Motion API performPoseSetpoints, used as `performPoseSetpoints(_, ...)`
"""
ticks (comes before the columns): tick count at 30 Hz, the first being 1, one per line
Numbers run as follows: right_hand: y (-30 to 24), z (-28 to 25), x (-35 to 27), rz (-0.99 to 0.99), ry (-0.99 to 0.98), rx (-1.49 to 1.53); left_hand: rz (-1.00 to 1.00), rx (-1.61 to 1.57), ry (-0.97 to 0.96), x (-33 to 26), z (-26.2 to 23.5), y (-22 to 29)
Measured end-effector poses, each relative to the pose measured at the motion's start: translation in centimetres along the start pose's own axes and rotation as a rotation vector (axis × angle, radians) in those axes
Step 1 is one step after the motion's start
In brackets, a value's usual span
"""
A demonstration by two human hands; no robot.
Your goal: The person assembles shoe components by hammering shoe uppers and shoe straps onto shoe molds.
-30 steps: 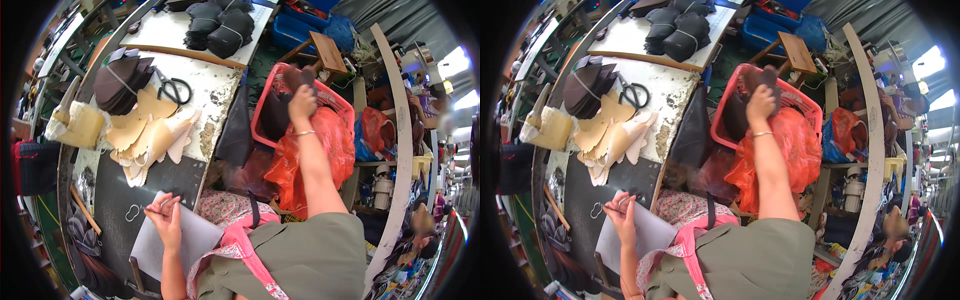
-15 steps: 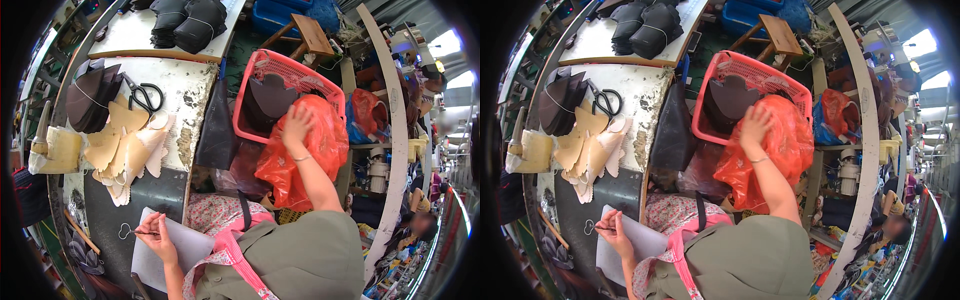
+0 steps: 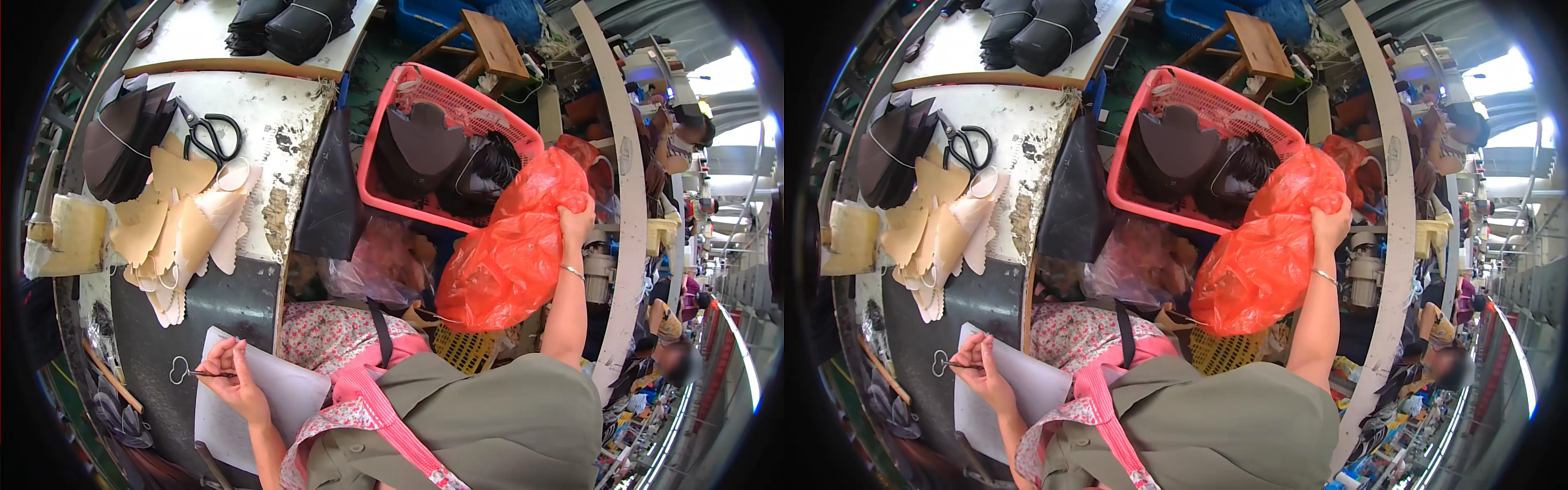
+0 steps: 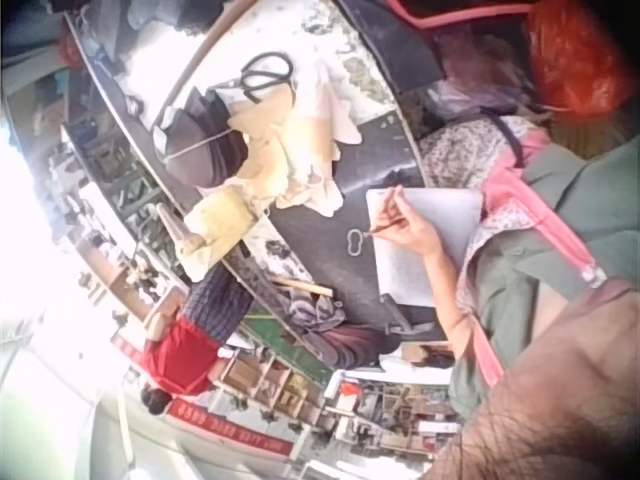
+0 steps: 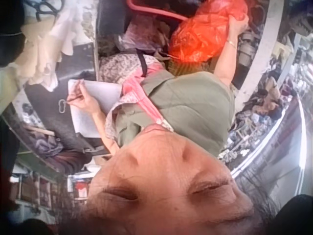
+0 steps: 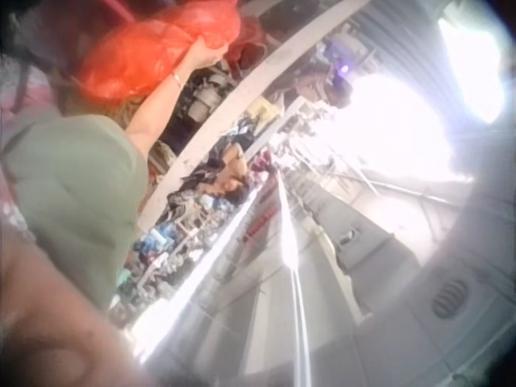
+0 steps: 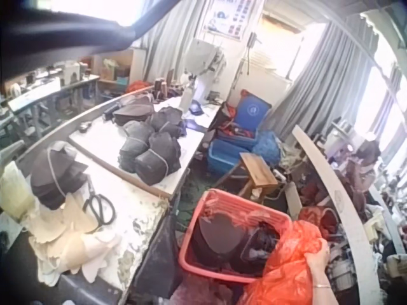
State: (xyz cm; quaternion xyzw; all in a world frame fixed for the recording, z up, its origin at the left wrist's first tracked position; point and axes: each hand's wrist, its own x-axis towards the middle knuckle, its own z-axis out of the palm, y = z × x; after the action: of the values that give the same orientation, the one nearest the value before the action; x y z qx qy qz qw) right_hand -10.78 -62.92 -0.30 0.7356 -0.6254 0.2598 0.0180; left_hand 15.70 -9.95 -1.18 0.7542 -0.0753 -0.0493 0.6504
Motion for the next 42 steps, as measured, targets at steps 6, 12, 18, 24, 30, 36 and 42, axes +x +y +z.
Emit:
performPoseSetpoints(6,-1.3,-1.2,0.2,0.045,-0.001,0.000,-0.012,-0.023,0.011,-0.2,-0.2,-0.1)
performPoseSetpoints(12,-0.4,-0.1,-0.8,0.034,-0.063,0.007,-0.016,-0.091,0.034,-0.2,-0.1,-0.1)
performPoseSetpoints(18,-0.4,-0.5,-2.0,-0.022,-0.210,-0.016,-0.008,-0.100,0.024,0.0,-0.2,-0.3)
performPoseSetpoints(24,-5.2,0.7,-12.3,-0.685,-0.455,0.002,-0.002,-0.122,0.023,0.0,-0.1,-0.3)
performPoseSetpoints(30,-9.5,1.5,-22.2,-0.919,-0.601,-0.063,-0.017,-0.037,0.031,-0.5,-0.6,-1.0)
performPoseSetpoints(36,-9.0,0.9,-21.0,-0.929,-0.588,-0.040,-0.059,0.023,0.037,-0.2,0.7,0.4)
performPoseSetpoints(42,-11.3,1.5,-10.8,-0.579,-0.395,-0.157,-0.026,-0.080,0.045,0.4,0.4,-0.2)
